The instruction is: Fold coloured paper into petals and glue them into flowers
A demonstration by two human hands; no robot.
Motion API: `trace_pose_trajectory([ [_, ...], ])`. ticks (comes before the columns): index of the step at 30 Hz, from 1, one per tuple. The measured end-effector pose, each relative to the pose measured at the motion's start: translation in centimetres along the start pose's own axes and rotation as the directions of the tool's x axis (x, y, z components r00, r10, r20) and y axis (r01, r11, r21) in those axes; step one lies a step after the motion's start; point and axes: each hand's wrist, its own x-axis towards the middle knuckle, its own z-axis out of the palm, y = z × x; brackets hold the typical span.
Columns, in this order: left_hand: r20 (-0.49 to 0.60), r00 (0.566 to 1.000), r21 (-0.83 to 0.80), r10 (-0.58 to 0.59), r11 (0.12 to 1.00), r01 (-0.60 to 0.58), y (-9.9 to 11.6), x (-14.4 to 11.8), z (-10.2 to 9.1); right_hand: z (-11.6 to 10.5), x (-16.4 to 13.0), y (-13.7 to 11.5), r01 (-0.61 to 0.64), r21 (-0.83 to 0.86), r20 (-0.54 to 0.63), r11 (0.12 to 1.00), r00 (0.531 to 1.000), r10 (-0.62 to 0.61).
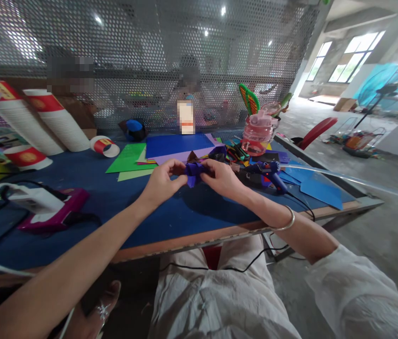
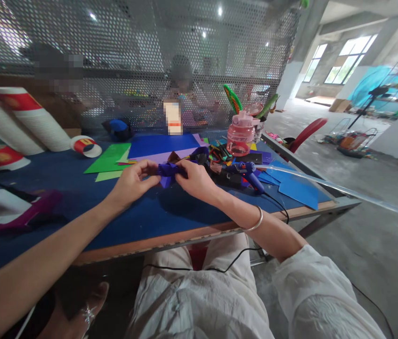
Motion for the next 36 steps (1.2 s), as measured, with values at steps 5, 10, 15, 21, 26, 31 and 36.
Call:
trace_pose_trajectory([
  [5, 0.081, 0.995, -0.041, 0.057, 0.998, -0.054, 0.2, -0.2, 0.1, -0.1, -0.3, -0.4, 0.018, -0.081, 0.045, 0.997, 0.999, -0.015],
  [10, 0.075, 0.997, -0.034, -0.021, 0.999, 0.023, -0.3, -0.2, 0.0, 0.2, -0.4, -0.1, 0.090, -0.047, 0.057, 0.995, 0.995, -0.087],
  [15, 0.069, 0.996, 0.004, -0.064, 0.998, 0.063, -0.7, -0.1, -0.1, 0.4, -0.5, 0.0, 0.205, -0.051, -0.003, 0.977, 0.979, -0.205],
  [21, 0.080, 0.996, 0.081, -0.047, 0.996, 0.041, -0.9, -0.3, -0.1, 0.5, -0.4, 0.2, 0.315, -0.146, -0.034, 0.938, 0.946, -0.323],
  [26, 0.106, 0.994, 0.125, -0.034, 0.992, 0.021, -0.8, -0.3, 0.0, 0.2, -0.3, 0.2, 0.270, -0.073, -0.048, 0.960, 0.961, -0.274],
  [31, 0.141, 0.989, 0.106, -0.046, 0.994, 0.032, -0.1, -0.4, 0.0, -0.1, -0.3, -0.1, 0.141, -0.013, 0.004, 0.990, 0.990, -0.141],
  [36, 0.155, 0.983, 0.040, -0.103, 0.994, 0.098, 0.1, -0.4, 0.1, -0.8, -0.3, -0.6, 0.111, -0.018, 0.053, 0.994, 0.993, -0.110],
])
